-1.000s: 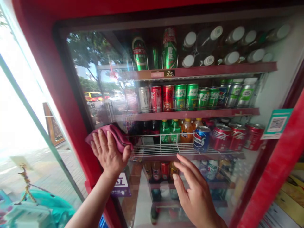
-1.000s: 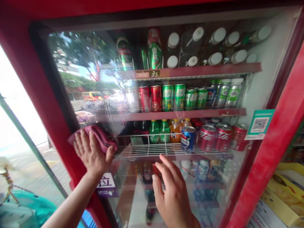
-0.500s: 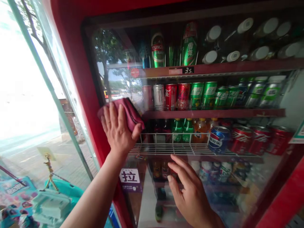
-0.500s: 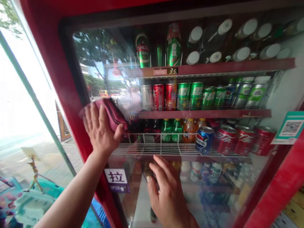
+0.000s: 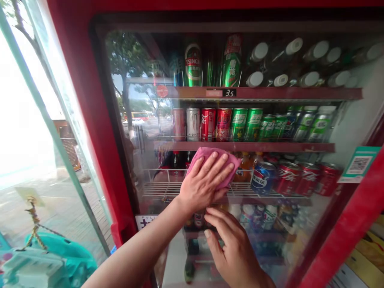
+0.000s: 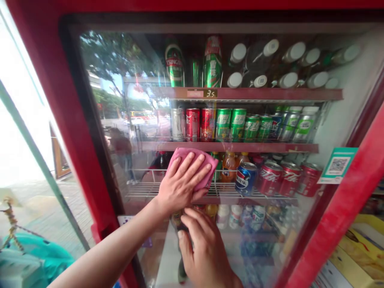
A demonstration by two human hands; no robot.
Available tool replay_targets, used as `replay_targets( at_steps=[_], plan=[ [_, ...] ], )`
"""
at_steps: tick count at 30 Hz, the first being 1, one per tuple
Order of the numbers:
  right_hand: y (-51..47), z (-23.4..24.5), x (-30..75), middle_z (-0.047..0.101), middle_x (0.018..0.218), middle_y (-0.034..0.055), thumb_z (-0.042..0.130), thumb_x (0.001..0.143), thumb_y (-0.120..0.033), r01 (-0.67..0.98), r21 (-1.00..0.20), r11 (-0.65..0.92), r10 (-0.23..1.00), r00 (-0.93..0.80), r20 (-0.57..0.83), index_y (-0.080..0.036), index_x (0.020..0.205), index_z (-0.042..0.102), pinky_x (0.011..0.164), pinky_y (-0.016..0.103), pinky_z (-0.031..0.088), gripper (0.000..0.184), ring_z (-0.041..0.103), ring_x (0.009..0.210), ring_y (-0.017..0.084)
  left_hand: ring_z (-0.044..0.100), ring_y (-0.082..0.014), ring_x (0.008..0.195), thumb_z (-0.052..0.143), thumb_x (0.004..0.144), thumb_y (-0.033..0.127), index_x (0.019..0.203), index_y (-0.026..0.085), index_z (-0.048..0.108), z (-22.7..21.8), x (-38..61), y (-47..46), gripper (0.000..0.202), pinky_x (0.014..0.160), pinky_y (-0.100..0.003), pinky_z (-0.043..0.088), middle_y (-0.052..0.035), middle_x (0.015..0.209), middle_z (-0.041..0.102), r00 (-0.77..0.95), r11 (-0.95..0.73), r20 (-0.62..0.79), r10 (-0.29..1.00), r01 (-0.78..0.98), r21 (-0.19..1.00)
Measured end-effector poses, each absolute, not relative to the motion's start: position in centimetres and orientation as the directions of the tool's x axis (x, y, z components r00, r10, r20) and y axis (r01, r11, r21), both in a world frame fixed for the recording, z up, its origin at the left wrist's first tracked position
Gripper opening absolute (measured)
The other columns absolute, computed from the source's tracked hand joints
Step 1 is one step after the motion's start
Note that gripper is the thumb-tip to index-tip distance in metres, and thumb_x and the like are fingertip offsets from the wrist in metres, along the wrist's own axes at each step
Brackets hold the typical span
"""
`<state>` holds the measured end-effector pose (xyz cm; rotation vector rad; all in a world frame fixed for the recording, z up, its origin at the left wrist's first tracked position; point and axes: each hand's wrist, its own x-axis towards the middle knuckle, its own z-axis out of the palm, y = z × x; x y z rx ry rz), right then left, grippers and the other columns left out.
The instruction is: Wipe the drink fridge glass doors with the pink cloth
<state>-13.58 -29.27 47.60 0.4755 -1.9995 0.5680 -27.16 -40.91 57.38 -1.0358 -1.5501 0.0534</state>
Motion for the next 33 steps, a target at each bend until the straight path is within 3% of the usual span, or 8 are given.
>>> replay_targets(
  at_steps=[7, 12, 17, 19, 22, 27, 30, 33],
  plan=[
    [-28.1, 46.8, -12.6, 0.084, 0.125, 0.011, 0.059, 0.101, -0.016, -0.539, -0.177, 0.824, -0.136, -0.491, 0.86, -0.023, 0.124, 0.074, 0.098, 0.044, 0.073, 0.028, 0.083, 0.114, 0.027, 0.016, -0.0353, 0.176, 0.069, 0.097, 0.069, 0.176, 0.018, 0.034, 55.2, -30.4, -52.1, 0.1, 0.143, -0.053, 0.01, -0.0176, 0.184, 0.029, 0.039, 0.828, 0.951, 0.307, 0.482, -0.287],
    [-27.0, 45.7, -12.2, 0.085, 0.122, 0.0102, 0.059, 0.101, -0.015, -0.511, -0.223, 0.83, -0.107, -0.539, 0.836, -0.024, 0.119, 0.075, 0.096, 0.044, 0.074, 0.026, 0.084, 0.112, 0.027, 0.021, -0.043, 0.173, 0.07, 0.097, 0.064, 0.177, 0.019, 0.032, 52.0, -32.2, -58.6, 0.1, 0.14, -0.065, 0.018, -0.0235, 0.182, 0.032, -0.021, 0.832, 0.934, 0.356, 0.463, -0.307],
    [-27.1, 45.0, -12.2, 0.085, 0.124, 0.0093, 0.061, 0.101, -0.014, -0.513, -0.283, 0.81, -0.097, -0.594, 0.798, -0.025, 0.119, 0.075, 0.097, 0.044, 0.073, 0.025, 0.083, 0.113, 0.027, 0.009, -0.0457, 0.175, 0.065, 0.098, 0.069, 0.179, 0.014, 0.022, 49.5, -30.8, -53.6, 0.107, 0.139, -0.071, 0.013, -0.027, 0.185, 0.02, -0.072, 0.885, 0.975, 0.208, 0.438, -0.157],
    [-27.5, 45.0, -12.1, 0.085, 0.125, 0.0092, 0.061, 0.102, -0.015, -0.525, -0.287, 0.801, -0.111, -0.602, 0.79, -0.024, 0.12, 0.075, 0.098, 0.044, 0.073, 0.025, 0.083, 0.115, 0.027, 0.009, -0.0436, 0.175, 0.069, 0.096, 0.069, 0.179, 0.016, 0.023, 49.0, -29.6, -50.1, 0.109, 0.14, -0.067, 0.012, -0.0247, 0.185, 0.022, -0.057, 0.865, 0.962, 0.266, 0.454, -0.213],
    [-28.3, 45.0, -12.0, 0.085, 0.124, 0.0089, 0.06, 0.103, -0.015, -0.549, -0.268, 0.792, -0.156, -0.606, 0.78, -0.024, 0.121, 0.075, 0.096, 0.043, 0.073, 0.025, 0.083, 0.113, 0.027, 0.013, -0.0362, 0.176, 0.068, 0.097, 0.069, 0.176, 0.02, 0.036, 48.3, -28.4, -46.6, 0.098, 0.142, -0.057, 0.01, -0.0184, 0.179, 0.041, -0.031, 0.788, 0.912, 0.408, 0.517, -0.335],
    [-28.9, 44.8, -11.7, 0.085, 0.123, 0.0098, 0.058, 0.104, -0.016, -0.567, -0.242, 0.788, -0.206, -0.612, 0.763, -0.023, 0.12, 0.074, 0.095, 0.044, 0.074, 0.024, 0.083, 0.111, 0.028, 0.035, -0.0328, 0.171, 0.066, 0.099, 0.067, 0.167, 0.031, 0.054, 46.2, -28.8, -50.0, 0.077, 0.142, -0.051, 0.016, -0.0122, 0.169, 0.058, -0.053, 0.768, 0.881, 0.471, 0.517, -0.379],
    [-28.6, 44.3, -11.4, 0.085, 0.123, 0.0103, 0.059, 0.103, -0.015, -0.548, -0.276, 0.789, -0.185, -0.641, 0.745, -0.023, 0.119, 0.075, 0.096, 0.045, 0.074, 0.024, 0.083, 0.112, 0.027, 0.029, -0.0377, 0.172, 0.066, 0.101, 0.058, 0.17, 0.024, 0.047, 44.8, -29.7, -54.9, 0.079, 0.14, -0.057, 0.02, -0.0203, 0.17, 0.054, -0.061, 0.804, 0.904, 0.422, 0.486, -0.343],
    [-27.9, 43.7, -11.1, 0.085, 0.123, 0.0098, 0.061, 0.102, -0.014, -0.53, -0.32, 0.785, -0.15, -0.665, 0.732, -0.024, 0.12, 0.076, 0.097, 0.044, 0.073, 0.026, 0.083, 0.113, 0.027, 0.016, -0.0409, 0.175, 0.066, 0.102, 0.052, 0.176, 0.017, 0.032, 43.8, -30.6, -57.9, 0.089, 0.139, -0.064, 0.02, -0.0273, 0.179, 0.036, -0.067, 0.828, 0.925, 0.375, 0.473, -0.301]
  ],
)
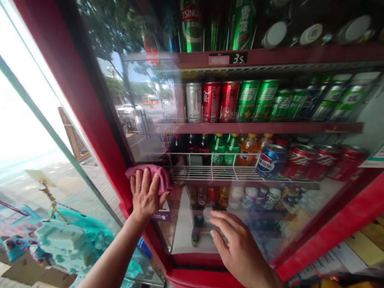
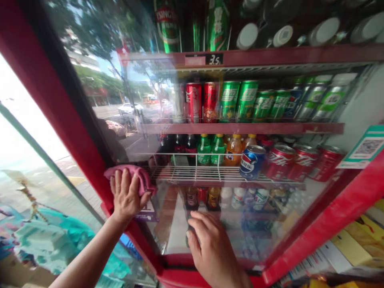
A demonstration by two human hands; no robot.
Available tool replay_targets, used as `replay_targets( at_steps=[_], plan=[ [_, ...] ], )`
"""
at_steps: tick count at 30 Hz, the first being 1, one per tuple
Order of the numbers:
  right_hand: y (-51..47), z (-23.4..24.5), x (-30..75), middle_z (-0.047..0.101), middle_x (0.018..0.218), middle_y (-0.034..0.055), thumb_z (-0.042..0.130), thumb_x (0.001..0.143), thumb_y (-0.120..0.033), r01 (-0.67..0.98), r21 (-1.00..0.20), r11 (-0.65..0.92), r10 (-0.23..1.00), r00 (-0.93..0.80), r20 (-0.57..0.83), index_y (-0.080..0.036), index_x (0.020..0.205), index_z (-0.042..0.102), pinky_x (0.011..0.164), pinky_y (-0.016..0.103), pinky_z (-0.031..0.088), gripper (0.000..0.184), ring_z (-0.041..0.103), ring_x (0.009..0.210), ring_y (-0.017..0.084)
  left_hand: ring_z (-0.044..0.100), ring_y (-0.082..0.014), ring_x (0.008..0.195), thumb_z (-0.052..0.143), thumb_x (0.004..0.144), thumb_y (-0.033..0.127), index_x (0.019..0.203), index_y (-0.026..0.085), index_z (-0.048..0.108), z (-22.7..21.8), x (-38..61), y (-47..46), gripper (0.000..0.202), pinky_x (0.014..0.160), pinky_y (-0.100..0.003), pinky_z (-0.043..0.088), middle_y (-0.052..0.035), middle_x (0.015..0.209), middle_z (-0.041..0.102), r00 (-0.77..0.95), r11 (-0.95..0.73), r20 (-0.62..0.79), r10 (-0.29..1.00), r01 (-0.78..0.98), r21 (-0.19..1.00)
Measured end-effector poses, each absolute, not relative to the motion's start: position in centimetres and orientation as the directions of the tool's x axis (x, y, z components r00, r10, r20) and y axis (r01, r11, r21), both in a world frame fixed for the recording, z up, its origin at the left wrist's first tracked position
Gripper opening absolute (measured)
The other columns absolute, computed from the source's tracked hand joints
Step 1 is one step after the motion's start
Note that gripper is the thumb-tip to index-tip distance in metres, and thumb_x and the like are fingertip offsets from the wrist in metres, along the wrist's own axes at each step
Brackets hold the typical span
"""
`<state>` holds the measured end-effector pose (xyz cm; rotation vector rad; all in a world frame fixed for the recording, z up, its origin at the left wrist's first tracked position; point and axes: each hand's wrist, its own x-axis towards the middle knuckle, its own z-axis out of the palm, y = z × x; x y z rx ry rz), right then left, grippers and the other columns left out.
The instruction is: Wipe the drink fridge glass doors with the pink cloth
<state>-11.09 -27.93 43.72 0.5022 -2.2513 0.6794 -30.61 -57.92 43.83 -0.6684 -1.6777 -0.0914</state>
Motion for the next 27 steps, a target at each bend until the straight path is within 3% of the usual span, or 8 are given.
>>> replay_targets(
  at_steps=[4, 6, 10, 15, 19, 21, 24, 27],
  plan=[
    [-26.5, 43.2, -10.4, 0.084, 0.125, 0.0107, 0.061, 0.101, -0.013, -0.491, -0.353, 0.796, -0.109, -0.691, 0.715, -0.024, 0.121, 0.076, 0.1, 0.044, 0.072, 0.028, 0.083, 0.114, 0.027, 0.008, -0.0457, 0.175, 0.065, 0.101, 0.053, 0.179, 0.015, 0.022, 43.2, -30.7, -55.9, 0.097, 0.136, -0.075, 0.016, -0.0287, 0.185, 0.019, -0.097, 0.861, 0.957, 0.275, 0.468, -0.2],
    [-25.7, 43.2, -10.1, 0.084, 0.126, 0.0111, 0.06, 0.101, -0.013, -0.461, -0.364, 0.809, -0.082, -0.702, 0.708, -0.023, 0.121, 0.076, 0.1, 0.044, 0.072, 0.027, 0.083, 0.115, 0.028, 0.007, -0.0447, 0.176, 0.067, 0.1, 0.055, 0.179, 0.014, 0.021, 43.1, -29.9, -52.5, 0.1, 0.137, -0.073, 0.013, -0.0273, 0.185, 0.017, -0.083, 0.853, 0.959, 0.272, 0.481, -0.2],
    [-24.7, 43.5, -9.7, 0.084, 0.124, 0.0107, 0.06, 0.102, -0.013, -0.435, -0.366, 0.822, -0.04, -0.686, 0.726, -0.022, 0.12, 0.075, 0.099, 0.044, 0.073, 0.025, 0.083, 0.114, 0.027, 0.008, -0.0374, 0.177, 0.071, 0.098, 0.057, 0.177, 0.013, 0.029, 43.4, -27.4, -43.1, 0.099, 0.143, -0.057, 0.005, -0.0229, 0.184, 0.023, -0.016, 0.796, 0.938, 0.347, 0.534, -0.286],
    [-24.6, 44.9, -8.9, 0.084, 0.121, 0.0101, 0.059, 0.101, -0.01, -0.492, -0.327, 0.807, -0.038, -0.596, 0.802, -0.022, 0.121, 0.073, 0.102, 0.042, 0.071, 0.027, 0.081, 0.115, 0.025, 0.013, -0.0344, 0.176, 0.076, 0.095, 0.058, 0.172, 0.019, 0.044, 44.0, -25.1, -35.0, 0.092, 0.143, -0.054, 0.005, -0.0187, 0.173, 0.049, -0.036, 0.76, 0.927, 0.374, 0.584, -0.285],
    [-23.3, 46.2, -8.1, 0.079, 0.136, 0.0131, 0.061, 0.1, -0.008, -0.496, -0.295, 0.816, 0.01, -0.5, 0.866, -0.021, 0.131, 0.071, 0.115, 0.044, 0.066, 0.035, 0.074, 0.135, 0.027, 0.024, -0.0331, 0.174, 0.08, 0.094, 0.053, 0.173, 0.024, 0.042, 44.0, -25.4, -37.4, 0.092, 0.143, -0.051, 0.011, -0.0166, 0.171, 0.052, -0.049, 0.739, 0.916, 0.398, 0.608, -0.289],
    [-21.8, 46.7, -7.9, 0.074, 0.147, 0.0155, 0.062, 0.101, -0.011, -0.44, -0.289, 0.85, 0.056, -0.471, 0.88, -0.02, 0.139, 0.067, 0.12, 0.048, 0.063, 0.039, 0.068, 0.145, 0.029, 0.023, -0.0368, 0.174, 0.082, 0.092, 0.049, 0.175, 0.024, 0.037, 43.4, -26.1, -40.4, 0.098, 0.142, -0.055, 0.013, -0.0189, 0.176, 0.045, -0.048, 0.735, 0.915, 0.4, 0.613, -0.289],
    [-19.4, 46.8, -7.9, 0.065, 0.159, 0.0177, 0.061, 0.104, -0.015, -0.322, -0.319, 0.891, 0.135, -0.482, 0.866, -0.02, 0.15, 0.061, 0.124, 0.055, 0.059, 0.047, 0.06, 0.154, 0.032, 0.021, -0.0449, 0.173, 0.083, 0.091, 0.05, 0.177, 0.027, 0.032, 42.3, -27.4, -43.9, 0.102, 0.137, -0.07, 0.019, -0.0207, 0.181, 0.034, -0.07, 0.747, 0.918, 0.389, 0.608, -0.27],
    [-17.2, 46.4, -8.1, 0.054, 0.17, 0.0192, 0.06, 0.105, -0.019, -0.233, -0.369, 0.9, 0.205, -0.522, 0.828, -0.02, 0.158, 0.054, 0.128, 0.061, 0.055, 0.053, 0.049, 0.162, 0.034, 0.018, -0.0502, 0.173, 0.08, 0.091, 0.053, 0.177, 0.026, 0.031, 41.8, -27.8, -43.5, 0.103, 0.133, -0.08, 0.017, -0.0225, 0.184, 0.028, -0.131, 0.774, 0.936, 0.327, 0.605, -0.185]
  ],
)
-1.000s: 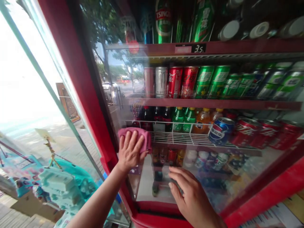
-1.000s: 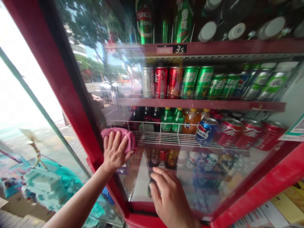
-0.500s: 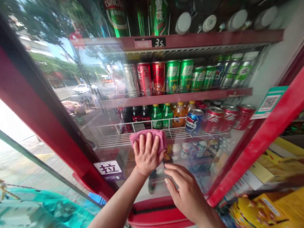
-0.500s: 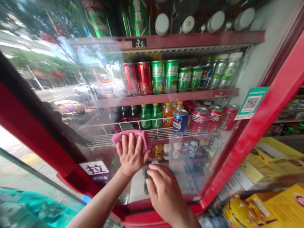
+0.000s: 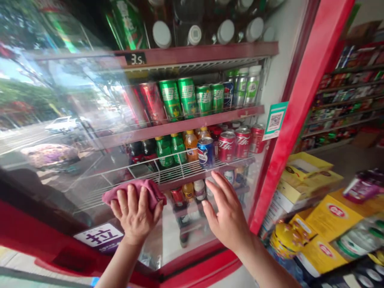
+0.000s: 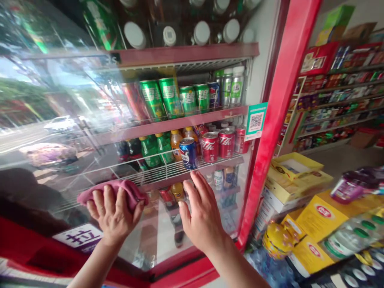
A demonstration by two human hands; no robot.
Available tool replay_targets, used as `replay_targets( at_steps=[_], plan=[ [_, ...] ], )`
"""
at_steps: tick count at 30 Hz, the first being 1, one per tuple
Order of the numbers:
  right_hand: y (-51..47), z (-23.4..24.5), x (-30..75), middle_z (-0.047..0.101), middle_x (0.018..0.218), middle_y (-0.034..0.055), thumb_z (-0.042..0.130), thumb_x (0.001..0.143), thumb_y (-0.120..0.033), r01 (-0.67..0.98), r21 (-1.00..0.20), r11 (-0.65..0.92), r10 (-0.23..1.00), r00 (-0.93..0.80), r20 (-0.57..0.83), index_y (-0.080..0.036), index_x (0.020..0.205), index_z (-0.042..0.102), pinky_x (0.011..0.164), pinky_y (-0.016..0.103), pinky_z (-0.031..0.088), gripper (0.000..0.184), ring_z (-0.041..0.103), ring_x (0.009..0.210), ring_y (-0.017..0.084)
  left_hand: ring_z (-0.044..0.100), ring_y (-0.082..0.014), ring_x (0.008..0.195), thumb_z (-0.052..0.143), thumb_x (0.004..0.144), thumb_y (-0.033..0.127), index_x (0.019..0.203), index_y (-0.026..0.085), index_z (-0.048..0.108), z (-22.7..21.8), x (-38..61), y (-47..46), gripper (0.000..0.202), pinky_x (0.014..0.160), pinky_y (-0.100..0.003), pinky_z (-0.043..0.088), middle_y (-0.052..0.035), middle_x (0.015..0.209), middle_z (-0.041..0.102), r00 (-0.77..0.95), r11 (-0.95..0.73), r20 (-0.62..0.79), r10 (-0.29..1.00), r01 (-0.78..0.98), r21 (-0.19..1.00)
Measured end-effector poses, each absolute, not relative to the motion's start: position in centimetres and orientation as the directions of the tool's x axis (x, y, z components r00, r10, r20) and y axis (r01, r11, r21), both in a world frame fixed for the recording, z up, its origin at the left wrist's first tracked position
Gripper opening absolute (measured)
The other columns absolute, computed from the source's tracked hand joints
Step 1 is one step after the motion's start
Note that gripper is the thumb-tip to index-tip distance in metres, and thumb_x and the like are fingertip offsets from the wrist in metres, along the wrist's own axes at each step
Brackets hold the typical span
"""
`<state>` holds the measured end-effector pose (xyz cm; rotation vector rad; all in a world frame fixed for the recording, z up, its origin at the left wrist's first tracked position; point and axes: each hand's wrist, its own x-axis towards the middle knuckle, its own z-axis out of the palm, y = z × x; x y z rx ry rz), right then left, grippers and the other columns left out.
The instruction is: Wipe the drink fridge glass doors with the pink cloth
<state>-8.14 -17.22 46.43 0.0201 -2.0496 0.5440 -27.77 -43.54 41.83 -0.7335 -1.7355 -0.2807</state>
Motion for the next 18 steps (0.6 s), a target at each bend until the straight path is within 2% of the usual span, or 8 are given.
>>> replay_targets(
  at_steps=[2, 4, 7, 10, 15, 18],
  plan=[
    [-16.1, 46.0, -8.2, 0.048, 0.174, 0.0202, 0.059, 0.106, -0.021, -0.201, -0.384, 0.901, 0.225, -0.541, 0.811, -0.019, 0.16, 0.052, 0.13, 0.063, 0.052, 0.055, 0.044, 0.166, 0.035, 0.012, -0.0511, 0.174, 0.078, 0.092, 0.054, 0.178, 0.022, 0.028, 42.2, -27.1, -40.8, 0.105, 0.133, -0.082, 0.013, -0.0241, 0.185, 0.022, -0.15, 0.792, 0.952, 0.266, 0.598, -0.127],
    [-15.1, 45.7, -8.3, 0.046, 0.176, 0.0214, 0.059, 0.106, -0.022, -0.189, -0.385, 0.903, 0.227, -0.551, 0.803, -0.018, 0.16, 0.052, 0.13, 0.063, 0.051, 0.054, 0.041, 0.167, 0.036, 0.009, -0.0491, 0.175, 0.078, 0.092, 0.054, 0.178, 0.018, 0.027, 42.8, -26.0, -36.4, 0.106, 0.135, -0.078, 0.012, -0.0244, 0.186, 0.02, -0.115, 0.785, 0.956, 0.27, 0.601, -0.15],
    [-13.6, 45.2, -8.3, 0.047, 0.174, 0.0228, 0.059, 0.107, -0.023, -0.186, -0.388, 0.903, 0.235, -0.543, 0.806, -0.016, 0.158, 0.052, 0.13, 0.064, 0.05, 0.052, 0.042, 0.166, 0.036, 0.013, -0.0434, 0.176, 0.078, 0.093, 0.055, 0.177, 0.017, 0.031, 43.8, -24.1, -29.0, 0.103, 0.139, -0.067, 0.012, -0.023, 0.183, 0.028, -0.014, 0.743, 0.932, 0.361, 0.608, -0.279],
    [-12.2, 45.1, -8.5, 0.049, 0.171, 0.0226, 0.058, 0.107, -0.023, -0.194, -0.402, 0.895, 0.26, -0.506, 0.823, -0.017, 0.156, 0.053, 0.129, 0.064, 0.051, 0.049, 0.043, 0.165, 0.036, 0.021, -0.0389, 0.175, 0.071, 0.098, 0.057, 0.175, 0.023, 0.038, 44.4, -22.6, -23.6, 0.09, 0.14, -0.06, 0.011, -0.018, 0.178, 0.041, -0.02, 0.735, 0.929, 0.369, 0.618, -0.278],
    [-10.4, 45.4, -8.5, 0.053, 0.169, 0.021, 0.06, 0.107, -0.022, -0.234, -0.391, 0.89, 0.252, -0.462, 0.85, -0.019, 0.155, 0.054, 0.13, 0.062, 0.05, 0.049, 0.045, 0.164, 0.035, 0.027, -0.0377, 0.173, 0.074, 0.097, 0.056, 0.174, 0.024, 0.042, 44.6, -22.4, -24.5, 0.089, 0.14, -0.057, 0.013, -0.017, 0.176, 0.045, -0.047, 0.717, 0.898, 0.437, 0.622, -0.316],
    [-9.0, 45.4, -8.4, 0.053, 0.169, 0.0209, 0.061, 0.106, -0.021, -0.261, -0.374, 0.89, 0.231, -0.45, 0.863, -0.019, 0.155, 0.054, 0.13, 0.063, 0.05, 0.049, 0.043, 0.165, 0.035, 0.022, -0.0383, 0.175, 0.079, 0.093, 0.057, 0.174, 0.022, 0.039, 44.6, -23.3, -27.7, 0.098, 0.141, -0.057, 0.013, -0.0183, 0.179, 0.039, -0.011, 0.714, 0.886, 0.464, 0.597, -0.366]
  ],
)
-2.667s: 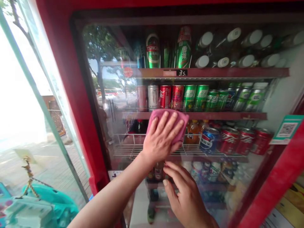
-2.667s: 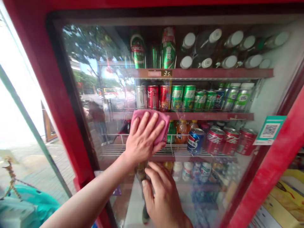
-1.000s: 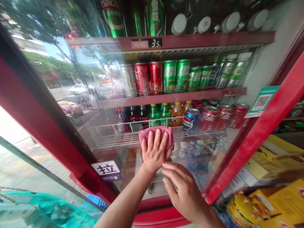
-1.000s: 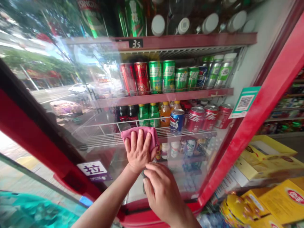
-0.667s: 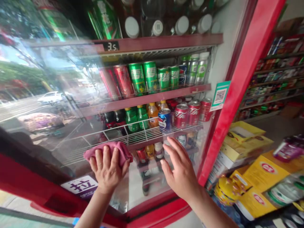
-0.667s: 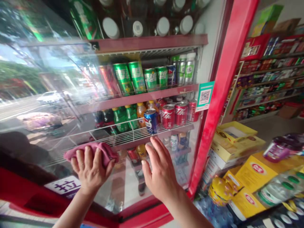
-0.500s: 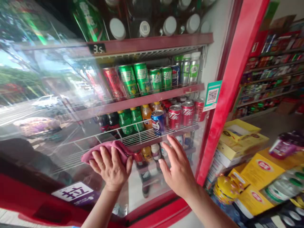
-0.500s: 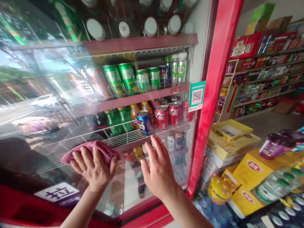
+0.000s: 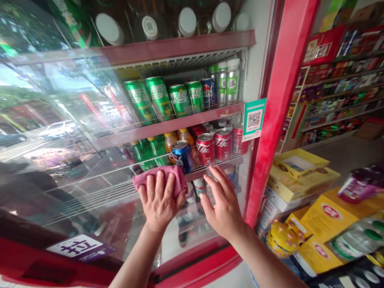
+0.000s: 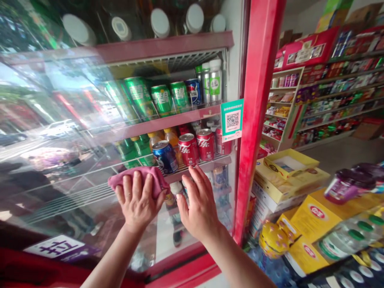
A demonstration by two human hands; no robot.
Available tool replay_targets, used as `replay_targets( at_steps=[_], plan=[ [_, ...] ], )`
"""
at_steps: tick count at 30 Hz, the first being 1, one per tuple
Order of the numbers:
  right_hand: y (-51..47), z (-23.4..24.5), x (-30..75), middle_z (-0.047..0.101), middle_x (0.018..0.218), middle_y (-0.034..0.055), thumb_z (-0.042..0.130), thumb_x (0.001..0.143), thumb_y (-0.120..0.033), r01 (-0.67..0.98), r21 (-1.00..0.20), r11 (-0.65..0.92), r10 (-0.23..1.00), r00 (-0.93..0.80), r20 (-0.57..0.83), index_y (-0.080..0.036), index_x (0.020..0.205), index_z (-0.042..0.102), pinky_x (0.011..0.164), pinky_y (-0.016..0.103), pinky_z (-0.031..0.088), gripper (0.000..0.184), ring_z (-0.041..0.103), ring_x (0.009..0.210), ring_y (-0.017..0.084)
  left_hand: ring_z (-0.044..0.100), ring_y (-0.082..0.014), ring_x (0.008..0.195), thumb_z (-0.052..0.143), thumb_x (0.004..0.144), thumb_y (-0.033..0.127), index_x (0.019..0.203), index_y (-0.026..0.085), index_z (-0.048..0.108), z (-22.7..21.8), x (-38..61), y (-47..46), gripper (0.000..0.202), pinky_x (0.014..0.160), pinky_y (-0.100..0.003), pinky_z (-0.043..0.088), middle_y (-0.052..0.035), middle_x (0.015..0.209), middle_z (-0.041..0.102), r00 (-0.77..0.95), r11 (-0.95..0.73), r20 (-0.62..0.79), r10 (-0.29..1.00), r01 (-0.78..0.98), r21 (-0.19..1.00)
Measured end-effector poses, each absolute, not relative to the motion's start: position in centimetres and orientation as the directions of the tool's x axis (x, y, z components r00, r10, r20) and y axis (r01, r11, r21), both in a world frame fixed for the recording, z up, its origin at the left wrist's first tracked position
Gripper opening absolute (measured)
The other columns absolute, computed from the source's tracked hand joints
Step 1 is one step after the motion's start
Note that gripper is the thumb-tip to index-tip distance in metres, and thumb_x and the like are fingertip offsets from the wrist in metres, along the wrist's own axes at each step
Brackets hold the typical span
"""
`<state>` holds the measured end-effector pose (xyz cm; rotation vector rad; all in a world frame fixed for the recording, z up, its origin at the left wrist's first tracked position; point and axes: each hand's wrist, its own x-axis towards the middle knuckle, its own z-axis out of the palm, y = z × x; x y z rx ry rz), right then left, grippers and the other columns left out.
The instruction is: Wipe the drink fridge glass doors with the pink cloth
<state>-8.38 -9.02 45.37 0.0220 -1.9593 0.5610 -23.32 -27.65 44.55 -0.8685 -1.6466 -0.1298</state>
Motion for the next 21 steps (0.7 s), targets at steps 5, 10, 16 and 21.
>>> replay_targets(
  at_steps=[5, 10, 16, 21],
  plan=[
    [-6.4, 44.6, -7.8, 0.055, 0.167, 0.0215, 0.061, 0.107, -0.022, -0.255, -0.393, 0.883, 0.266, -0.418, 0.869, -0.019, 0.153, 0.055, 0.128, 0.065, 0.051, 0.047, 0.046, 0.164, 0.036, 0.017, -0.0406, 0.176, 0.079, 0.092, 0.056, 0.174, 0.015, 0.039, 44.0, -23.8, -27.1, 0.1, 0.141, -0.058, 0.009, -0.0212, 0.184, 0.029, 0.04, 0.739, 0.922, 0.386, 0.584, -0.335],
    [-3.6, 43.5, -6.7, 0.056, 0.166, 0.0212, 0.061, 0.107, -0.023, -0.237, -0.412, 0.88, 0.29, -0.419, 0.861, -0.019, 0.153, 0.056, 0.126, 0.066, 0.053, 0.046, 0.047, 0.163, 0.037, 0.006, -0.0395, 0.177, 0.078, 0.093, 0.057, 0.175, 0.012, 0.034, 44.1, -21.5, -18.8, 0.104, 0.142, -0.058, 0.003, -0.0208, 0.186, 0.02, 0.003, 0.724, 0.909, 0.418, 0.603, -0.335],
    [-1.3, 43.6, -5.6, 0.061, 0.162, 0.0207, 0.062, 0.107, -0.025, -0.22, -0.416, 0.882, 0.307, -0.401, 0.863, -0.02, 0.15, 0.058, 0.123, 0.066, 0.055, 0.044, 0.053, 0.158, 0.037, 0.004, -0.0297, 0.177, 0.061, 0.105, 0.047, 0.173, 0.019, 0.04, 45.6, -18.7, -9.6, 0.077, 0.143, -0.052, 0.0, -0.0129, 0.179, 0.041, 0.041, 0.647, 0.865, 0.499, 0.646, -0.404],
    [-0.1, 43.9, -4.6, 0.061, 0.162, 0.0197, 0.061, 0.107, -0.023, -0.217, -0.398, 0.891, 0.291, -0.399, 0.87, -0.019, 0.148, 0.06, 0.126, 0.064, 0.054, 0.041, 0.052, 0.159, 0.036, 0.01, -0.0304, 0.177, 0.072, 0.099, 0.054, 0.173, 0.018, 0.042, 44.8, -19.2, -12.1, 0.087, 0.143, -0.052, 0.006, -0.0161, 0.177, 0.044, 0.022, 0.667, 0.874, 0.486, 0.637, -0.387]
  ],
)
